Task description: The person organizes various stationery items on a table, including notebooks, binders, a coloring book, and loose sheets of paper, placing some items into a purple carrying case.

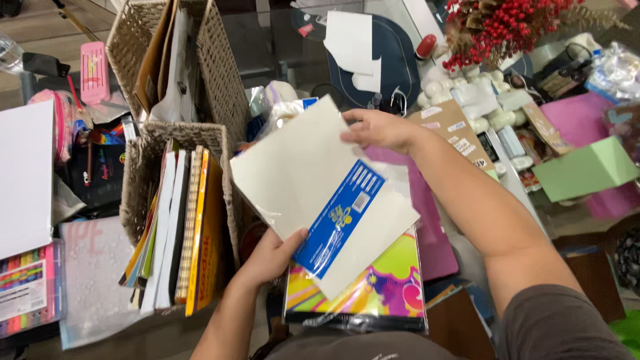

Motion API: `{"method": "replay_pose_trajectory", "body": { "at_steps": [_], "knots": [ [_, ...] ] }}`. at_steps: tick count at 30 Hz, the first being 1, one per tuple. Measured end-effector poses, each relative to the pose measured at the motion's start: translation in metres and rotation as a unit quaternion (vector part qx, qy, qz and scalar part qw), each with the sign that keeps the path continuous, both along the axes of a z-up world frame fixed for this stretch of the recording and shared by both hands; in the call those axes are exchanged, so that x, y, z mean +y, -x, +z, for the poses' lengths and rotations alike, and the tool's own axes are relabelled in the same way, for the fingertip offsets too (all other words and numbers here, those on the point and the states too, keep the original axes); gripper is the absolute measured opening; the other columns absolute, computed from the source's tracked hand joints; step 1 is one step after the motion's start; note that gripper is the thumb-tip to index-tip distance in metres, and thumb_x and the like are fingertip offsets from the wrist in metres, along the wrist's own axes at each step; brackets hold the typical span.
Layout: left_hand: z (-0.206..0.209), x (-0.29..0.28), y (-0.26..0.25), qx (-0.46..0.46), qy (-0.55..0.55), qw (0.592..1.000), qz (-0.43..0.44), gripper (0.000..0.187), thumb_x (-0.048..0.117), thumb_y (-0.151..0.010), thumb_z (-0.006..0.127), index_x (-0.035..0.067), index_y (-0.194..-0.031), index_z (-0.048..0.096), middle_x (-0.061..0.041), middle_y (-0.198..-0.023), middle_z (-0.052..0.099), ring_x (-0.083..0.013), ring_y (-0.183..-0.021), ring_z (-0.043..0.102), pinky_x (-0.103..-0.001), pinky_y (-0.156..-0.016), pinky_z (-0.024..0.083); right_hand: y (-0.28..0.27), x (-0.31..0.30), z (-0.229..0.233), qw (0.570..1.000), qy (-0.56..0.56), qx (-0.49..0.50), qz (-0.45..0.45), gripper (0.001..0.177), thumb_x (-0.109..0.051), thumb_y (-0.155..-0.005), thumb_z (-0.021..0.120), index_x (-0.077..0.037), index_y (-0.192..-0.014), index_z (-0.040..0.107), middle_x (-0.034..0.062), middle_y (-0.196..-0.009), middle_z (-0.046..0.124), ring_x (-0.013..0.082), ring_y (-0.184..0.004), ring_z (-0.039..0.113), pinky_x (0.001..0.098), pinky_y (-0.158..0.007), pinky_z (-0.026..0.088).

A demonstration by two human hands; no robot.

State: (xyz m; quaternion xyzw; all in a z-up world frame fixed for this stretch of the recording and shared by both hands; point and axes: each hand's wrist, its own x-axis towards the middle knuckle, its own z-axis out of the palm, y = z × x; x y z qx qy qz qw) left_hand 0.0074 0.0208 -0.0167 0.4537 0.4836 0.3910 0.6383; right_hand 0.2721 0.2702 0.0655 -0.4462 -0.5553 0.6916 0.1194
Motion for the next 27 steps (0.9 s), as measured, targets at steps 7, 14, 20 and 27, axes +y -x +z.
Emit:
{"method": "replay_pose_trajectory", "body": {
  "at_steps": [7, 14, 20, 27],
  "knots": [
    [0.028, 0.002, -0.011, 0.024, -0.143, 0.989, 0.023, 0.040, 0.020, -0.091, 0.074, -0.006, -0.121, 0.069, -0.011, -0.120, 0.069, -0.0177, -0.112, 0.064, -0.032, -0.099, 0.050, -0.067, -0.136, 0.052, 0.922, -0.234, 0.135, -0.277, 0.042, 0.000, -0.092, 0.070, 0.005, -0.132, 0.060, 0.0136, -0.122, 0.071, 0.0192, -0.107, 0.071, 0.0333, -0.095, 0.059],
    [0.072, -0.012, -0.025, -0.008, -0.284, 0.959, -0.010, 0.048, 0.007, -0.097, 0.071, -0.001, -0.143, 0.059, -0.017, -0.139, 0.061, -0.0232, -0.133, 0.058, -0.035, -0.116, 0.042, -0.056, -0.251, 0.007, 0.829, -0.270, 0.185, -0.454, 0.042, 0.005, -0.096, 0.068, 0.006, -0.137, 0.056, 0.0141, -0.131, 0.067, 0.0217, -0.118, 0.066, 0.0357, -0.107, 0.053],
    [0.140, -0.045, -0.003, -0.231, -0.289, 0.926, -0.072, 0.100, -0.003, -0.101, 0.062, 0.024, -0.169, -0.007, -0.017, -0.159, 0.049, -0.0198, -0.144, 0.050, -0.032, -0.123, 0.037, -0.044, -0.283, 0.035, 0.830, -0.149, 0.378, -0.381, 0.063, 0.004, -0.085, 0.073, -0.013, -0.140, 0.047, 0.0109, -0.128, 0.067, 0.0257, -0.116, 0.069, 0.0446, -0.093, 0.058],
    [0.211, -0.092, 0.087, 0.127, -0.275, 0.953, -0.001, 0.079, 0.019, -0.094, 0.064, 0.022, -0.164, 0.027, -0.013, -0.138, 0.065, -0.0228, -0.121, 0.065, -0.033, -0.112, 0.048, 0.015, -0.312, 0.077, 0.900, -0.169, 0.290, -0.279, 0.059, 0.006, -0.084, 0.068, 0.004, -0.140, 0.052, 0.0145, -0.124, 0.067, 0.0253, -0.109, 0.069, 0.0394, -0.093, 0.057]
  ]
}}
